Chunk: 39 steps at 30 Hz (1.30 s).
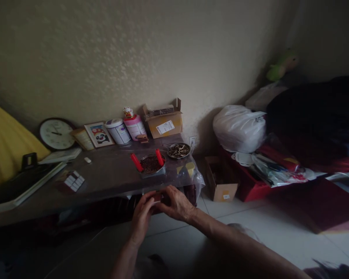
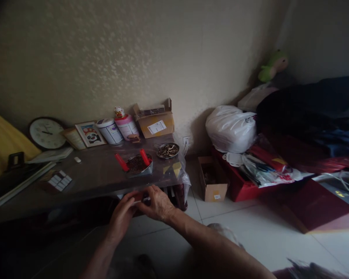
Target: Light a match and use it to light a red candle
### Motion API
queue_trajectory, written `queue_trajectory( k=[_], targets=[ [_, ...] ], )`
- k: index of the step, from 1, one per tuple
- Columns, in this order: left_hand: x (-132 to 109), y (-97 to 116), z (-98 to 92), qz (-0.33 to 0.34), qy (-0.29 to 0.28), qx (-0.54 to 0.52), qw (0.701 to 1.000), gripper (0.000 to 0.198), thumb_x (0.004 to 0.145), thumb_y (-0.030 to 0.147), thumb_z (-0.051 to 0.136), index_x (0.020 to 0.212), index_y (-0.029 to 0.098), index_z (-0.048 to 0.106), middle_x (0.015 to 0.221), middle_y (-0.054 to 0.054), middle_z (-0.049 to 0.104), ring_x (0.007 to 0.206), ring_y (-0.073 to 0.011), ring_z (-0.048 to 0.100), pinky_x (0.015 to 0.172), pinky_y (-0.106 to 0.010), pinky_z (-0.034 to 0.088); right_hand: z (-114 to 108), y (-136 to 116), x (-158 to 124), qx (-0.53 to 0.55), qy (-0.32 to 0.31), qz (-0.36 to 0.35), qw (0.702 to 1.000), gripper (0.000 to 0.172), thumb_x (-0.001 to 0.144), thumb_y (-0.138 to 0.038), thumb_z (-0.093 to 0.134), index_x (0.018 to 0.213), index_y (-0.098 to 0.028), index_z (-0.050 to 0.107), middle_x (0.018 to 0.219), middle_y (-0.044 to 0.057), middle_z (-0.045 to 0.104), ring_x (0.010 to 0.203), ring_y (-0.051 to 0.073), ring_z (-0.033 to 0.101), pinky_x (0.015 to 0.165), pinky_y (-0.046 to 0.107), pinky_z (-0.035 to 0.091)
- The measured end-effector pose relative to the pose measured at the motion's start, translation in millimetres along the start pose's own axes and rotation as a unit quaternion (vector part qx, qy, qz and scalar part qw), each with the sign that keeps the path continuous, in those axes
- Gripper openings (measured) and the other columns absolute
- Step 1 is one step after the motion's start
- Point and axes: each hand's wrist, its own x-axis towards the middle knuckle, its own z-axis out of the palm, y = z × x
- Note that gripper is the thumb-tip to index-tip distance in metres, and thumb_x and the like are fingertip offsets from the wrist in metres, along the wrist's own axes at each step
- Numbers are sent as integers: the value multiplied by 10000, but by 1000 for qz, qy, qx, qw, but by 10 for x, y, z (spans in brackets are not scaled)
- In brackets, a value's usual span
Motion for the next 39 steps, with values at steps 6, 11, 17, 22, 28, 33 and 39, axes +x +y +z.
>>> queue_trajectory(
  k=[6,11,17,22,28,33,39],
  targets=[
    [-7,50,-7,-23,-24,-46,998,300,664,274,698,947,184,651,1014,-64,685,1008,-238,590,894,-355,437,-45,40,11,70,9,24,997,265,809,-375,583,990,-183,567,904,31,602,838,149,581,740,265,468],
    [38,26,-65,-24,-12,-82,996,242,688,261,680,916,181,670,978,-43,694,971,-197,601,883,-317,442,-60,37,32,119,33,45,991,181,788,-246,601,961,-194,598,893,19,634,829,145,600,744,258,478],
    [52,47,-54,-39,4,-110,993,262,687,252,682,939,180,675,996,-42,691,988,-198,598,875,-319,450,-97,85,95,263,84,105,955,107,798,-195,551,814,-186,657,774,2,676,739,133,631,719,259,502],
    [23,58,3,-29,-7,-126,992,261,660,235,706,914,181,685,1001,-40,697,1002,-202,600,905,-318,430,-179,159,138,266,153,36,951,132,801,-300,571,766,-204,655,850,17,649,830,138,606,786,278,479],
    [10,47,29,-18,-27,-122,992,222,673,246,701,888,194,679,972,-41,701,951,-190,618,899,-327,433,-216,150,146,229,141,50,962,148,821,-306,545,856,-219,659,862,20,670,818,153,609,755,281,476],
    [4,37,51,0,-27,-110,994,186,679,259,701,854,202,674,936,-27,696,939,-183,614,889,-324,434,-182,69,106,197,107,53,973,138,829,-295,537,894,-219,633,841,3,676,775,145,615,729,262,477],
    [-5,50,51,19,-39,-113,993,178,703,254,681,873,201,672,962,-31,685,968,-182,596,912,-328,419,-163,39,96,157,93,6,983,108,848,-243,521,861,-213,625,824,6,659,773,136,610,725,243,465]
  ],
)
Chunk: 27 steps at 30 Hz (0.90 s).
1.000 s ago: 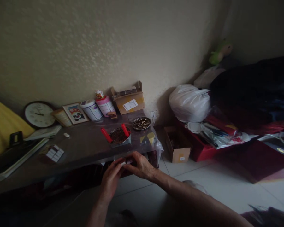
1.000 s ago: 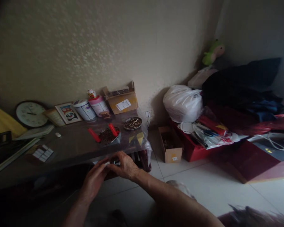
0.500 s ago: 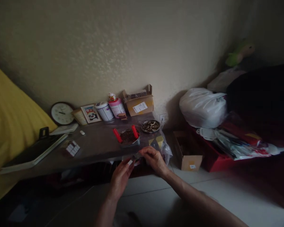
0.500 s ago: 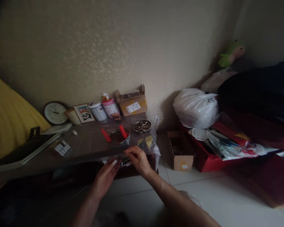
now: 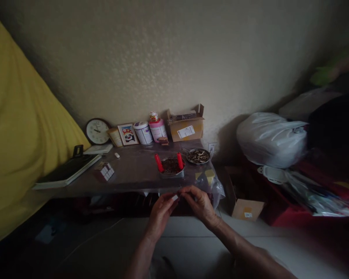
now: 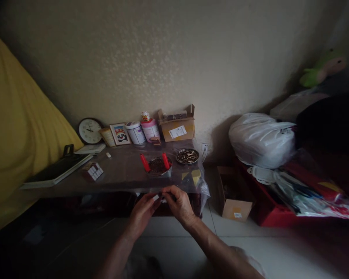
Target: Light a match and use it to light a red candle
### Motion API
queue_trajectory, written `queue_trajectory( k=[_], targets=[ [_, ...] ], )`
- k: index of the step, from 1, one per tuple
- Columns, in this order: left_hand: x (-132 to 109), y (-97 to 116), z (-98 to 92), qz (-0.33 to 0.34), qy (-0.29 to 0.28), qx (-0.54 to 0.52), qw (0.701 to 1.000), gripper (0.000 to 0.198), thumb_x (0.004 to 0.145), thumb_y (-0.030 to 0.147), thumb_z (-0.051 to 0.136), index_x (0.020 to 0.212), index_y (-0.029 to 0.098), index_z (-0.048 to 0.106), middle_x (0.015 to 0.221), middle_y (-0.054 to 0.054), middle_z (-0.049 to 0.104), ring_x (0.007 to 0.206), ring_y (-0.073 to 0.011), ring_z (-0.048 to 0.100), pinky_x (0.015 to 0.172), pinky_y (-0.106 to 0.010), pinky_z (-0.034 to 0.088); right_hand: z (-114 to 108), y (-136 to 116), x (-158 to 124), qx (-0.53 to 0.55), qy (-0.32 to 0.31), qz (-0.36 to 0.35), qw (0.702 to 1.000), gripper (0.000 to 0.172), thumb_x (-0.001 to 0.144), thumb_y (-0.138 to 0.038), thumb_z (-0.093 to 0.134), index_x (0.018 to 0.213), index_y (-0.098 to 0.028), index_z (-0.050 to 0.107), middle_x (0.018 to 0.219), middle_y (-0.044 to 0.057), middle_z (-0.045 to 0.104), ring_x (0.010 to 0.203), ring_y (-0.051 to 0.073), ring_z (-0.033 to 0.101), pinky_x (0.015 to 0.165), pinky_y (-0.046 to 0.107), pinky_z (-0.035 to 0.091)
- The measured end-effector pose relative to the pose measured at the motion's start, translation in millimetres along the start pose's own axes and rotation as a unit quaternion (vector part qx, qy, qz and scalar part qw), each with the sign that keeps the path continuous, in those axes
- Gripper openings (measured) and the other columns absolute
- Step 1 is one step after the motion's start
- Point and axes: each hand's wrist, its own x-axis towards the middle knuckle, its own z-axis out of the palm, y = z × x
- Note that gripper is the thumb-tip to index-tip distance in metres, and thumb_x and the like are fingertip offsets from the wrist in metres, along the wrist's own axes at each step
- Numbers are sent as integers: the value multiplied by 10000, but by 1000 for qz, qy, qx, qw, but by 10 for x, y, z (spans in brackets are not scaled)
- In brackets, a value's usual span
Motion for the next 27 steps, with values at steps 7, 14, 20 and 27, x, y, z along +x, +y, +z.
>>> queue_trajectory(
  k=[7,14,20,27],
  targets=[
    [16,15,5,15,-3,-13,1000,193,713,239,669,901,196,672,996,-38,685,1010,-185,574,946,-328,396,-4,-41,20,-32,-2,-69,997,119,866,-227,496,891,-228,613,875,22,631,838,148,601,764,261,469],
    [-1,50,33,8,-6,-25,1000,182,709,257,679,880,195,670,999,-48,679,1011,-199,583,946,-347,397,-30,-91,22,-79,-2,-59,995,113,878,-242,469,909,-237,578,877,17,640,820,154,609,755,266,475],
    [2,47,33,17,8,-26,999,154,698,254,692,832,186,657,915,-36,675,920,-183,607,890,-336,425,-29,-111,35,-95,-8,-80,992,124,884,-226,457,925,-233,574,896,23,644,851,157,614,776,273,475],
    [6,57,37,29,4,-17,999,122,722,247,671,821,182,643,879,-28,662,900,-171,601,855,-310,435,-28,-126,57,-123,-7,-91,988,122,888,-238,451,919,-231,569,902,31,652,852,167,619,786,290,480]
  ],
)
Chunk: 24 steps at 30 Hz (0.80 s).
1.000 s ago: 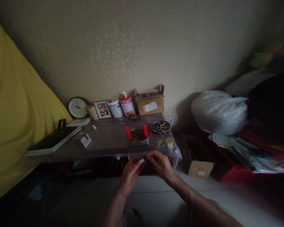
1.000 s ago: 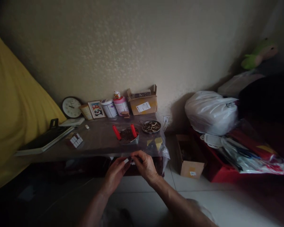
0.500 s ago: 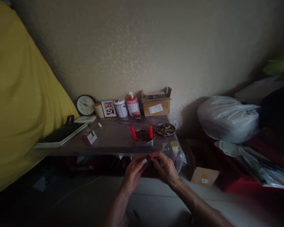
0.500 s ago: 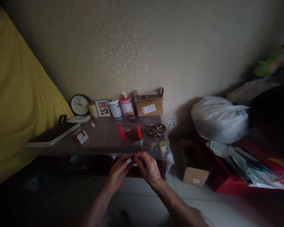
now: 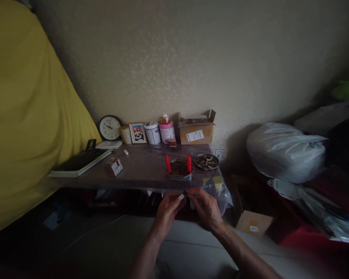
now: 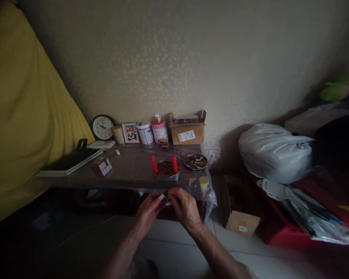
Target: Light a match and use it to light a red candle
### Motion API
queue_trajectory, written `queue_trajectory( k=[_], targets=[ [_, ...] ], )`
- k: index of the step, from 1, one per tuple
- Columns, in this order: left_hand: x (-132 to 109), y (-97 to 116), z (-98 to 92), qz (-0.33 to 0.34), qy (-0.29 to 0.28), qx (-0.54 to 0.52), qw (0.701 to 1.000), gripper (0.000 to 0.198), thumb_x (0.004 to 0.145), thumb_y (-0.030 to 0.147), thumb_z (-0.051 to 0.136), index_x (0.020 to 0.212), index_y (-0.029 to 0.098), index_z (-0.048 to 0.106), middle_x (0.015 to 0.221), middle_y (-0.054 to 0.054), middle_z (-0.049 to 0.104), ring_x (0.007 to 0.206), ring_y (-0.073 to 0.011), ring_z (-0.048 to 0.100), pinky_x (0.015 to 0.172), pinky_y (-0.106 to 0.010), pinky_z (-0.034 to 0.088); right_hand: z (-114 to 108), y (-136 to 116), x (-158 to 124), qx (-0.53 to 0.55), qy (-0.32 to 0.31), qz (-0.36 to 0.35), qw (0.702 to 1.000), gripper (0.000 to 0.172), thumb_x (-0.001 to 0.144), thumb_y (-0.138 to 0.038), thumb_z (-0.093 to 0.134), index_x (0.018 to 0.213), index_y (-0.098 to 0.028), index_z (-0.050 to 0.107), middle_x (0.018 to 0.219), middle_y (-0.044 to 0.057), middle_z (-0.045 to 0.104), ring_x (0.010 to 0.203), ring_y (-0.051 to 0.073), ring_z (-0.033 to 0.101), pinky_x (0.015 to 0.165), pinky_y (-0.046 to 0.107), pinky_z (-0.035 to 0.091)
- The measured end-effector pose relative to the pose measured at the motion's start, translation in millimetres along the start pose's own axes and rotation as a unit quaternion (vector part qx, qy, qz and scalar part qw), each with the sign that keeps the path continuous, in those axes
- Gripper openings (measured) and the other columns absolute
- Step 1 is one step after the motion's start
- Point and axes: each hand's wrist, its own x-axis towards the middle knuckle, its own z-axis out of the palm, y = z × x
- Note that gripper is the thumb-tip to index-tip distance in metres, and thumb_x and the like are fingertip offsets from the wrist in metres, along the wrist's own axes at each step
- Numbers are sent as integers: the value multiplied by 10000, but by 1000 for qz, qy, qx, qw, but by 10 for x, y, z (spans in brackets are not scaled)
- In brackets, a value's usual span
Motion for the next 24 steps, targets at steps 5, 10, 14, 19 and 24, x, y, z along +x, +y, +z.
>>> queue_trajectory(
  k=[5,10,14,19,24],
  targets=[
    [25,-14,-4,-1,25,-3,1000,162,714,283,681,829,181,632,861,-30,661,849,-161,609,793,-293,447,-33,-54,39,-17,25,-16,999,121,892,-235,446,922,-221,562,915,47,654,869,176,616,792,303,485],
    [30,-26,11,17,31,1,999,185,712,301,680,835,175,626,881,-38,662,856,-163,604,784,-289,442,-17,-31,68,-51,37,-83,995,123,893,-198,443,944,-220,552,929,53,647,871,180,607,776,316,491],
    [57,-55,-18,20,40,-5,999,191,708,297,685,840,176,617,877,-39,664,855,-164,609,785,-293,446,-74,-63,101,-84,47,-112,989,142,881,-153,447,947,-224,550,911,44,645,860,177,603,780,319,487],
    [90,-94,-47,26,45,-9,999,170,708,288,686,811,169,620,797,-25,667,786,-142,619,734,-264,457,-123,-136,111,-85,49,-163,982,176,872,-127,439,991,-208,540,977,69,632,912,183,586,804,322,462],
    [48,-23,3,31,40,-9,999,193,728,301,664,852,161,618,963,-65,679,842,-147,619,790,-281,455,-45,166,137,-166,27,-68,983,210,885,-191,388,854,-190,595,756,54,628,718,183,579,657,292,449]
  ],
)
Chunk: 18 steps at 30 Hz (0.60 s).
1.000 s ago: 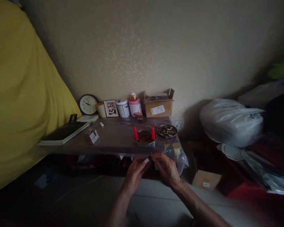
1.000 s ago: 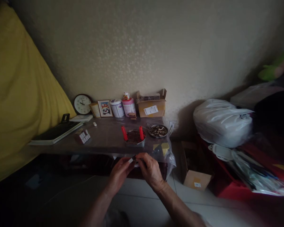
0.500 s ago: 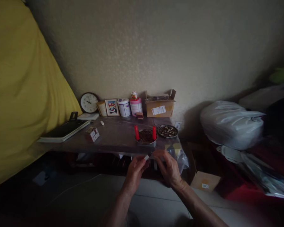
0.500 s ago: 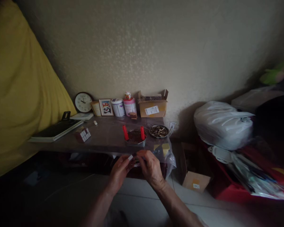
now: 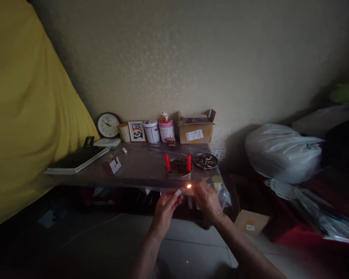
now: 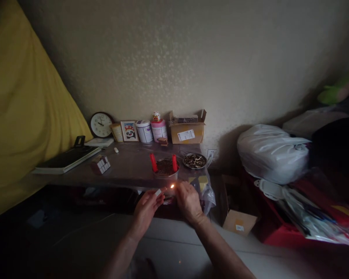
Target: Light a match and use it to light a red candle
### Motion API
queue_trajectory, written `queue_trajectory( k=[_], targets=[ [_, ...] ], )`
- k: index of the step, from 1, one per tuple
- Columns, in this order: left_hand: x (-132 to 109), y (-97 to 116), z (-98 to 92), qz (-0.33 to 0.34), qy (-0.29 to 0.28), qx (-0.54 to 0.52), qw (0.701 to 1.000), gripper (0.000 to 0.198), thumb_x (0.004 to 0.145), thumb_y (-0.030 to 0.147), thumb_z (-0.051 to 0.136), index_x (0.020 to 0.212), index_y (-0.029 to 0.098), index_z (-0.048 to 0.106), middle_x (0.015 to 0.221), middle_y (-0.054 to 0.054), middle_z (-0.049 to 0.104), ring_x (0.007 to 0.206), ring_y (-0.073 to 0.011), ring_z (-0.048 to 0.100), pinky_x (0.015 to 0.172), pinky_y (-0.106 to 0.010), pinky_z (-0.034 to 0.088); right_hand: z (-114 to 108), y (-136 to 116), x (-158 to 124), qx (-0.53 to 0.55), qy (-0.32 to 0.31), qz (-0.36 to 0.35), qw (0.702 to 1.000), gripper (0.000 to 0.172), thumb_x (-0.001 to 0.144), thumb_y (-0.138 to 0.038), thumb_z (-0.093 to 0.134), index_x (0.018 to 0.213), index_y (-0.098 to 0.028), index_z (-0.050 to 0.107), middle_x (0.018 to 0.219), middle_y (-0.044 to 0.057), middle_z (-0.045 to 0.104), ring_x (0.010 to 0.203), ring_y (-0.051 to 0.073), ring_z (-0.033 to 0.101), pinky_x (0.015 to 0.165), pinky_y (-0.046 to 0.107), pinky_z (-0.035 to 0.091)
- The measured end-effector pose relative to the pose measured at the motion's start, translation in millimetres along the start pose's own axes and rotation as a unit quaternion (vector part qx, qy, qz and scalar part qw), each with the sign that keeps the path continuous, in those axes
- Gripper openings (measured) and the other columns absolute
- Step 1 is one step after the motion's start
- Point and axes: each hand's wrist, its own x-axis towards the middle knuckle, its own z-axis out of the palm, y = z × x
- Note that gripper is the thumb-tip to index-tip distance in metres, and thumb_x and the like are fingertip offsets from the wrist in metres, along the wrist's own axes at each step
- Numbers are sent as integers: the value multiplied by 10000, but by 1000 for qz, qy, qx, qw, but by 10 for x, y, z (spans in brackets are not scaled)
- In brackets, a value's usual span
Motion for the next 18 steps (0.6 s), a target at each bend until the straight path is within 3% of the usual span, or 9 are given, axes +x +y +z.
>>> queue_trajectory(
  k=[3,5,11,18],
  targets=[
    [-12,43,18,-14,12,2,1000,215,705,310,683,832,151,615,1008,-93,681,814,-150,627,765,-285,466,3,139,4,59,66,130,988,171,858,-275,453,843,-192,601,795,42,637,732,175,580,662,272,439],
    [-11,53,20,-16,24,-3,1000,218,684,309,700,809,154,611,969,-86,693,792,-151,632,749,-285,470,-44,161,12,96,94,179,975,186,838,-325,482,832,-189,609,798,36,643,722,174,579,646,267,433],
    [-21,69,12,-21,29,3,999,218,692,315,693,813,163,594,987,-77,687,824,-158,633,762,-288,466,-195,78,74,211,134,270,930,268,801,-415,507,781,-171,617,744,21,615,702,166,540,613,260,419],
    [-24,74,-8,-26,16,7,1000,201,722,327,666,810,167,581,1046,-89,678,843,-150,625,782,-289,454,-323,-13,163,251,159,330,896,256,749,-431,573,736,-185,643,649,-13,580,631,143,506,569,240,401]
  ],
)
